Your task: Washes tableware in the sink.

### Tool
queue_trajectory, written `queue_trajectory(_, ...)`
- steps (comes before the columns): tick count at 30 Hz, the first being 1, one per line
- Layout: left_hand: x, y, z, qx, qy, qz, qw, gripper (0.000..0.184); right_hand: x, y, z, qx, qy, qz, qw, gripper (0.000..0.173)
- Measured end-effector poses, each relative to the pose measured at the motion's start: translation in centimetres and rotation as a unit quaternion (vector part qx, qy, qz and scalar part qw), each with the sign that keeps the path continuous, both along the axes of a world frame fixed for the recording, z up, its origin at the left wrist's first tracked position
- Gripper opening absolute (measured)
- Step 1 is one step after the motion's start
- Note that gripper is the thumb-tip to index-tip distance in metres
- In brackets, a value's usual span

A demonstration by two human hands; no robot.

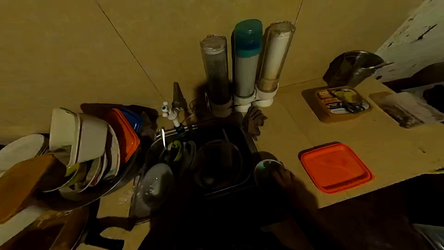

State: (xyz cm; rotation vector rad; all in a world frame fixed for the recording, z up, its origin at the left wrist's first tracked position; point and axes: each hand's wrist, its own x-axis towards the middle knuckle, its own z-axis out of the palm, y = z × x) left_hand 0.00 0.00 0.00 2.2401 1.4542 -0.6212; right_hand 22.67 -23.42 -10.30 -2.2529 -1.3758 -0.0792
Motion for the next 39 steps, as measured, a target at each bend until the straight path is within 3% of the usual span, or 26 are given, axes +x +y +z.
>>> queue_trajectory(1, -1.1, 1.5, -3.4, 0.044, -0.025, 0.005, 0.999, 0.049, -0.3, 0.3, 0.3, 0.028, -0.007, -0.024, 0.999, 0.041)
queue_trajectory(3, -1.5, 2.4, -6.7, 0.117, -0.048, -0.012, 0.992, 0.047, -0.6, 0.3, 1.0, 0.022, 0.025, -0.057, 0.998, 0.038)
queue_trajectory(5, 0.2, 1.5, -6.6, 0.128, -0.045, -0.069, 0.988, 0.045, -0.7, 0.4, 0.4, 0.086, 0.049, -0.086, 0.991, 0.035)
queue_trajectory(8, 3.4, -0.6, -7.4, 0.051, -0.038, -0.149, 0.987, 0.041, -0.2, 0.3, 0.2, 0.187, 0.141, -0.130, 0.964, 0.038)
queue_trajectory(12, 4.9, 0.3, -10.5, -0.008, 0.027, -0.141, 0.990, 0.049, 1.3, 0.9, -0.3, 0.365, 0.327, -0.175, 0.854, 0.034)
queue_trajectory(15, 4.6, 0.8, -11.5, 0.002, 0.073, -0.123, 0.990, 0.040, 2.0, 0.8, 0.9, 0.405, 0.464, -0.239, 0.751, 0.020)
queue_trajectory(19, 4.5, 0.5, -8.8, -0.002, 0.056, -0.095, 0.994, 0.049, 2.5, 0.0, 1.4, 0.430, 0.551, -0.295, 0.652, 0.019)
queue_trajectory(22, 3.9, 0.5, -4.9, -0.006, 0.065, -0.085, 0.994, 0.067, 2.8, -1.2, 1.5, 0.404, 0.612, -0.281, 0.619, 0.022)
queue_trajectory(25, 1.7, 2.1, -2.2, -0.024, 0.095, -0.117, 0.988, 0.048, 3.0, -1.8, 1.7, 0.364, 0.650, -0.290, 0.600, 0.022)
queue_trajectory(27, 0.1, 3.1, -0.3, -0.031, 0.057, -0.146, 0.987, 0.046, 3.1, -1.7, 1.8, 0.346, 0.658, -0.301, 0.597, 0.019)
queue_trajectory(29, -0.9, 2.7, 2.0, -0.020, -0.046, -0.132, 0.990, 0.041, 3.4, -1.1, 1.7, 0.357, 0.653, -0.303, 0.595, 0.015)
queue_trajectory(31, 0.0, 0.6, 4.2, -0.005, -0.124, -0.140, 0.982, 0.037, 3.9, -0.3, 1.7, 0.361, 0.632, -0.295, 0.619, 0.018)
queue_trajectory(33, 2.5, -2.6, 5.2, -0.012, -0.145, -0.171, 0.974, 0.036, 4.6, 0.2, 1.8, 0.325, 0.583, -0.262, 0.697, 0.031)
queue_trajectory(36, 7.0, -7.0, 4.0, -0.008, -0.100, -0.239, 0.966, 0.039, 5.3, 0.6, 1.4, 0.256, 0.474, -0.191, 0.821, 0.036)
queue_trajectory(39, 9.6, -9.7, 1.2, 0.077, -0.104, -0.317, 0.940, 0.035, 4.7, 0.5, 0.2, 0.215, 0.404, -0.155, 0.876, 0.036)
